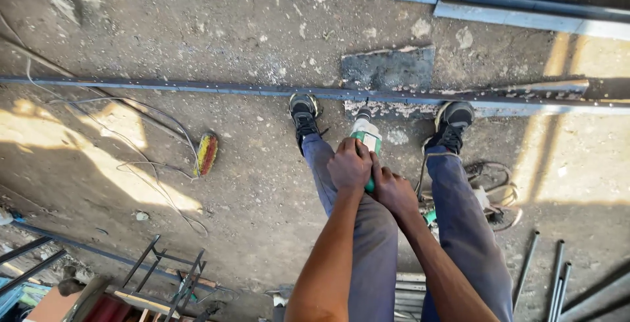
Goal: Drilling holes into metal strips using a power drill
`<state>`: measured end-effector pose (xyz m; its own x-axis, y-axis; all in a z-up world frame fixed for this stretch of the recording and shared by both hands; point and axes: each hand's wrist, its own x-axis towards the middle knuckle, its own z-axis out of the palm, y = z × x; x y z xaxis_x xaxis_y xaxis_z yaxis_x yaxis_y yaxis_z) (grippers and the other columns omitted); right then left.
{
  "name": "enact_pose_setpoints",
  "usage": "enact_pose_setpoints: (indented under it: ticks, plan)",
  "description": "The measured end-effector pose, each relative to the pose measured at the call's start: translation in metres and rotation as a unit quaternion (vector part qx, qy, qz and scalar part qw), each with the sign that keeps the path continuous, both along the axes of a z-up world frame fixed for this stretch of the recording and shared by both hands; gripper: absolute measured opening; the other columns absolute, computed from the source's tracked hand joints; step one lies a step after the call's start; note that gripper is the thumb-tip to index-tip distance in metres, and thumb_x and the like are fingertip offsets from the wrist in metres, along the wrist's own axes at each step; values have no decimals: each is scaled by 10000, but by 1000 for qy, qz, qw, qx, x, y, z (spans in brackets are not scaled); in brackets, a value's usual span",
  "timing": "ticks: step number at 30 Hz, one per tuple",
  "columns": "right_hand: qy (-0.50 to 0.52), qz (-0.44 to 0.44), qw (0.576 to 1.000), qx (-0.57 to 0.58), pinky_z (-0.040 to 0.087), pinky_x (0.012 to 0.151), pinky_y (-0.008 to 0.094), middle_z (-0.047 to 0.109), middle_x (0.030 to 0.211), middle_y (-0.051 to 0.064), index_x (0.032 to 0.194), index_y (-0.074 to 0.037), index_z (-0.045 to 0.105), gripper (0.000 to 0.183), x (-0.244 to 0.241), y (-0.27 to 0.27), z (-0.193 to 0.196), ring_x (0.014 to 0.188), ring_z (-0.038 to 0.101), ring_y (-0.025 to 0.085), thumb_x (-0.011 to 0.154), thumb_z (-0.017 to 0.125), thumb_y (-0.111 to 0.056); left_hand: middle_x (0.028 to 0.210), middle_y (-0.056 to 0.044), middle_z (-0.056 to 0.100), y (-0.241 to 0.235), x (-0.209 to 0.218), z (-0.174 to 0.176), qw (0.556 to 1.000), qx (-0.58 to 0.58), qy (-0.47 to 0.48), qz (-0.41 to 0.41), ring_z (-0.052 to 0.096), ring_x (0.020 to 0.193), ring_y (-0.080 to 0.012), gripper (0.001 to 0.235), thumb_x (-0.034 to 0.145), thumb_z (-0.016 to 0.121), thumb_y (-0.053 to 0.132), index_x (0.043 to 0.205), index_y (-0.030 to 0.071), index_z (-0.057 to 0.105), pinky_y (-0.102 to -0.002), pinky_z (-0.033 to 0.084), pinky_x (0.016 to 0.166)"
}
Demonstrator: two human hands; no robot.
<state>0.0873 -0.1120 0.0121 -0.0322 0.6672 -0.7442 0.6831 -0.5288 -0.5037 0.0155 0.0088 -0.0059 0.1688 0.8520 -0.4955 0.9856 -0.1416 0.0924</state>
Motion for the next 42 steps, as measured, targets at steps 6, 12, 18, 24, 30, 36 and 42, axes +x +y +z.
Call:
enact_pose_setpoints:
  ticks: [6,12,18,24,30,36,42]
  plan:
    - [-13,8,1000,-16,607,642,596,684,1002,186,1607,-62,283,882,17,16,17,777,745,473,804,546,-319,847,-82,699,-3,9,-2,1000,-14,-5,6,705,580,-437,236,961,535,336,867,141,631,-565,607,549]
    - [23,7,999,-31,599,701,645,662,1194,269,1552,-9,323,852,12,6,2,844,714,568,801,583,-318,848,-115,709,3,11,6,997,-44,-8,55,730,641,-458,252,941,515,361,878,145,627,-592,596,593]
    - [2,21,1000,-7,592,666,641,669,1124,249,1520,-22,329,827,-14,14,14,798,705,571,807,601,-343,926,-115,711,-9,-32,-5,997,-40,-52,38,735,684,-451,263,1004,484,330,962,123,641,-566,626,631]
    - [-84,76,986,121,580,564,541,712,1011,207,1462,9,507,854,-30,9,24,678,728,474,758,665,-448,1098,-56,728,-42,-57,-29,990,3,-81,112,760,740,-387,222,962,548,363,979,183,676,-545,632,665]
    - [-42,83,991,92,590,504,555,730,1029,239,1626,14,371,878,-8,18,42,663,721,391,933,663,-440,1281,-122,703,-36,-44,19,953,-79,-189,224,733,832,-386,258,984,508,273,1051,88,674,-533,557,637]
    - [-82,38,991,103,514,579,621,744,895,279,1732,-40,337,892,-2,16,34,664,674,531,1004,720,-386,1219,-131,711,-32,-30,-1,961,-32,-249,112,760,991,-281,205,1026,545,212,1118,70,662,-440,663,726]
    - [-109,23,991,69,451,502,598,695,838,300,1321,20,664,576,20,-22,8,638,603,562,871,730,-333,1125,-85,653,-40,2,-7,980,-95,-160,64,709,971,-329,241,957,631,243,1131,89,693,-540,593,607]
